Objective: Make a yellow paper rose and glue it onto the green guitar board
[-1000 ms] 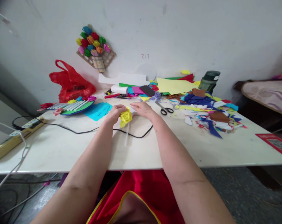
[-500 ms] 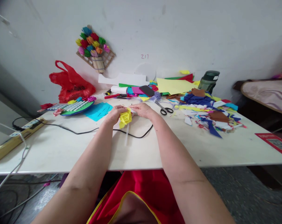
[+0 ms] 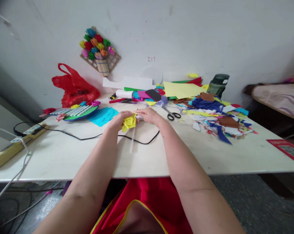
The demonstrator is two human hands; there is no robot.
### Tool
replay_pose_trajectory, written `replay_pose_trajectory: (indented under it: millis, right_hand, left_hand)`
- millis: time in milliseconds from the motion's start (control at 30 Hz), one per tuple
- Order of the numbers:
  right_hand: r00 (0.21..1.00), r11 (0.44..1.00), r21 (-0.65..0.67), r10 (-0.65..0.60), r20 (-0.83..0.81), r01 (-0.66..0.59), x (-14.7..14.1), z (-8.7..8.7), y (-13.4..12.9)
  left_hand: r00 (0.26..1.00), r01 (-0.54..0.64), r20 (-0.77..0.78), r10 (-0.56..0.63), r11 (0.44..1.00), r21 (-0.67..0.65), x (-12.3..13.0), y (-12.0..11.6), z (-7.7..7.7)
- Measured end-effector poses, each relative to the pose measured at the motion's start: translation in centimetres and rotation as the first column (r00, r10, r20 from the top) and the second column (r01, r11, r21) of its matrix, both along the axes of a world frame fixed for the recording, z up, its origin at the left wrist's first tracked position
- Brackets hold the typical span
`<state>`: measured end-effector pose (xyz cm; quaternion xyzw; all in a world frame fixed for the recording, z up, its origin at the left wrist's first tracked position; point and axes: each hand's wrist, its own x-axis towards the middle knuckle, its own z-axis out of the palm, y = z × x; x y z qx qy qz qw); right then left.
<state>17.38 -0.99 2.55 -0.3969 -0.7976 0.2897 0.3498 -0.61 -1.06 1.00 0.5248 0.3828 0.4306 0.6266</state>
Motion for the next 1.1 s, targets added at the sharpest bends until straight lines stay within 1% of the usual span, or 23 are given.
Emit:
replay_pose_trajectory:
  millis: [167,267,433,567,667,800,967,1033,1100]
  right_hand:
    - [0.998,0.998,0.068,-0.018,0.064,0.014,0.1,-0.6,0.5]
    - [0.99,0.991,0.132,-0.047,0.134,0.029,0.3,-1.0,0.9]
    - [0.962,0.974,0.217,-0.118,0.247,0.064,0.5,-1.2,1.1]
    - [0.938,0.96,0.27,-0.159,0.309,0.073,0.5,-1.2,1.0]
    - [0.917,0.952,0.298,-0.178,0.357,0.069,0.4,-1.0,0.8]
    - [0.903,0.948,0.312,-0.187,0.387,0.062,0.4,-0.7,0.5]
    - [0.921,0.951,0.302,-0.172,0.35,0.063,0.4,-0.8,0.5]
    - [0.935,0.961,0.269,-0.15,0.321,0.062,0.5,-1.0,0.8]
    - [0.952,0.975,0.209,-0.129,0.277,0.071,0.5,-1.4,1.1]
  left_hand:
    - [1.0,-0.024,0.002,0.024,0.999,-0.029,0.0,0.1,0.0]
    - [0.999,-0.012,0.039,0.014,0.998,-0.058,-0.1,0.5,-0.3]
    - [0.999,0.004,0.051,-0.002,0.999,-0.04,-0.2,1.2,-0.9]
    - [0.999,-0.022,0.024,0.022,1.0,-0.021,-0.2,1.3,-0.9]
    - [0.999,-0.015,0.036,0.015,1.0,-0.008,-0.2,1.2,-0.9]
    - [1.0,-0.016,0.027,0.016,1.0,0.016,-0.2,1.0,-0.8]
    - [0.999,-0.032,-0.005,0.032,0.998,0.052,-0.3,0.9,-0.6]
    - [0.999,-0.033,-0.02,0.034,0.998,0.055,-0.3,1.0,-0.6]
    - [0.999,-0.018,-0.036,0.021,0.998,0.066,-0.3,1.0,-0.7]
